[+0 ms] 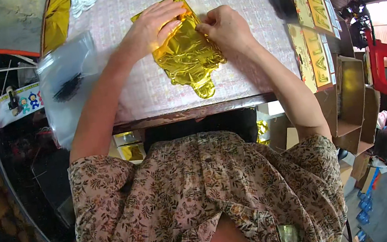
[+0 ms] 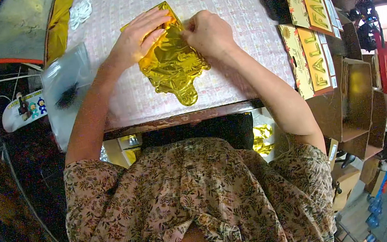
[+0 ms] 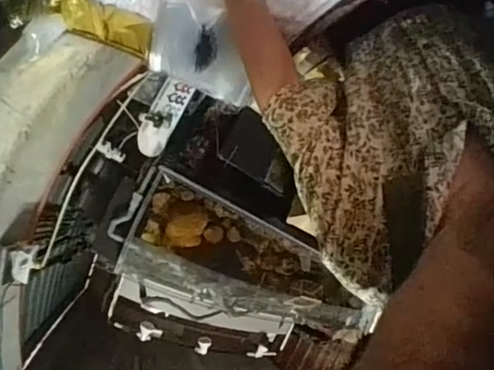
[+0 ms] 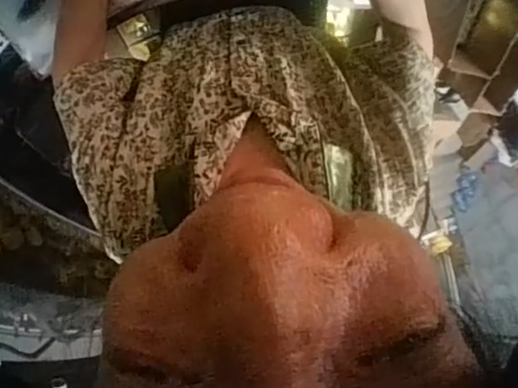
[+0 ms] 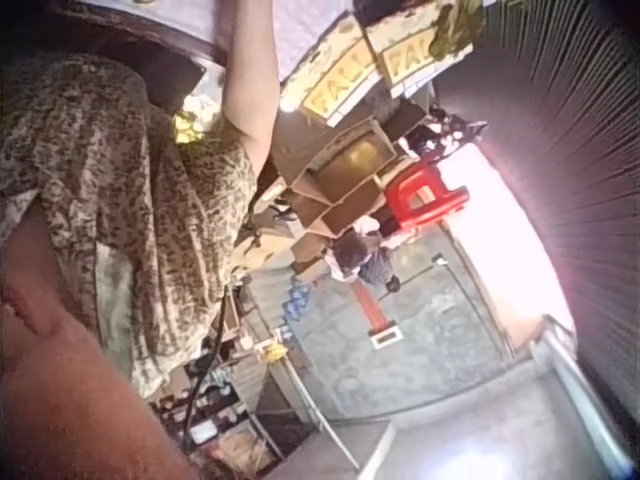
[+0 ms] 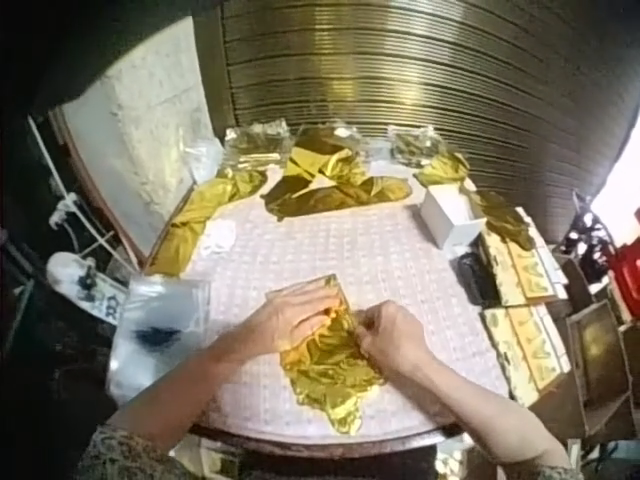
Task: Folding sheets of gold foil on a workbench.
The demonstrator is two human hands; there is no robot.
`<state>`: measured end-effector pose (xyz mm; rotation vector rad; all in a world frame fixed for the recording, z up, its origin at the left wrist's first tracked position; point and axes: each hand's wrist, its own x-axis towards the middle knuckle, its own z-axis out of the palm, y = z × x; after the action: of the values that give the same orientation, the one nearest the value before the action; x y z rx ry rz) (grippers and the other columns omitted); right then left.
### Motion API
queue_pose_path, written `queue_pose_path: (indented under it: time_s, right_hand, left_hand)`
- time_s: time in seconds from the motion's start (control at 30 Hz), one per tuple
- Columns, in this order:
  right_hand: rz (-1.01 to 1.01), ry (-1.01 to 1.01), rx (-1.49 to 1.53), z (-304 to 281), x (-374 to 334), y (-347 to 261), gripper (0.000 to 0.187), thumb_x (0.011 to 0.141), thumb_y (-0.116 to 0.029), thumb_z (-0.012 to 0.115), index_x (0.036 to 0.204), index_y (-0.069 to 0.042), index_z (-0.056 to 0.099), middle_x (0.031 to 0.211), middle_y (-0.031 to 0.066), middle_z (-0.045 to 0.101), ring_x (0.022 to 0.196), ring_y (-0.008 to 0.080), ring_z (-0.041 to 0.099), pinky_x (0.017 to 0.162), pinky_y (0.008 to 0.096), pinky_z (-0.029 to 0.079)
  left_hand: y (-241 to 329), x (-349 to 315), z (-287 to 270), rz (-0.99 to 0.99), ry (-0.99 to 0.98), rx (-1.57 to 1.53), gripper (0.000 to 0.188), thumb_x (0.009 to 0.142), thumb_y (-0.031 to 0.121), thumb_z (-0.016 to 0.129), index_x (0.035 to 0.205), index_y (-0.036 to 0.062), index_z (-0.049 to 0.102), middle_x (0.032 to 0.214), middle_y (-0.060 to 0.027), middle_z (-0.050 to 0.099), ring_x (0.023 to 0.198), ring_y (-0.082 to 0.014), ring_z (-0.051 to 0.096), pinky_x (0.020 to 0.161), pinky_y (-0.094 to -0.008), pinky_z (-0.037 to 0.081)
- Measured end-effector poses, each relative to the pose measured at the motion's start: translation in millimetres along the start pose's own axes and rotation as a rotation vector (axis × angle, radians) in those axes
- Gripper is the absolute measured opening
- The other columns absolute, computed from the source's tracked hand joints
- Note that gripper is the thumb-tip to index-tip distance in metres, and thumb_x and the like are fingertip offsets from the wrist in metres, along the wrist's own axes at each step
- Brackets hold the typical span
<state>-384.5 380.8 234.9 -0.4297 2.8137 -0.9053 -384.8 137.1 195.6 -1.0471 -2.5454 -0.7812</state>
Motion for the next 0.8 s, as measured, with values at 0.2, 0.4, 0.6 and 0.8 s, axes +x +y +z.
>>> queue_pose_path:
  time_s: [0.2,0.4,0.6,0.8]
  right_hand:
    - [0.059,-0.054,-0.004,1.2,8.0,7.8,0.025,0.090,-0.023,0.072,0.093,0.001,0.079,0.075,0.0127,0.075,0.067,0.0191,0.072,0.068,0.0357,0.056]
    - [0.057,-0.044,0.034,1.7,11.0,7.8,0.023,0.090,-0.019,0.072,0.089,0.003,0.077,0.072,0.0092,0.074,0.064,0.0148,0.068,0.064,0.0327,0.054]
    - [0.036,-0.078,0.054,1.2,12.8,11.7,0.022,0.090,-0.016,0.073,0.088,0.005,0.077,0.072,0.0090,0.073,0.064,0.0112,0.064,0.063,0.0305,0.052]
    - [0.051,-0.078,0.147,6.3,16.5,29.6,0.032,0.082,-0.030,0.078,0.095,-0.002,0.080,0.082,0.0201,0.076,0.078,0.0313,0.076,0.076,0.0401,0.058]
  left_hand:
    - [-1.8,1.4,-0.8,-0.005,-0.009,-0.056,0.035,0.100,0.015,0.064,0.134,0.0085,0.066,0.144,-0.0110,0.061,0.140,-0.0301,0.052,0.119,-0.0428,0.040]
    - [-8.7,3.7,-7.4,0.015,-0.017,-0.061,0.032,0.102,0.023,0.062,0.130,0.0083,0.069,0.138,-0.0098,0.066,0.133,-0.0293,0.057,0.114,-0.0421,0.046]
    - [-9.8,34.3,-52.2,-0.118,-0.074,-0.229,0.033,0.105,0.023,0.057,0.135,0.0109,0.066,0.139,-0.0121,0.065,0.128,-0.0285,0.062,0.110,-0.0355,0.047]
    - [-19.4,24.5,-8.3,0.000,-0.178,-0.100,0.044,0.108,0.029,0.049,0.146,0.0068,0.055,0.154,-0.0073,0.053,0.148,-0.0286,0.040,0.126,-0.0420,0.028]
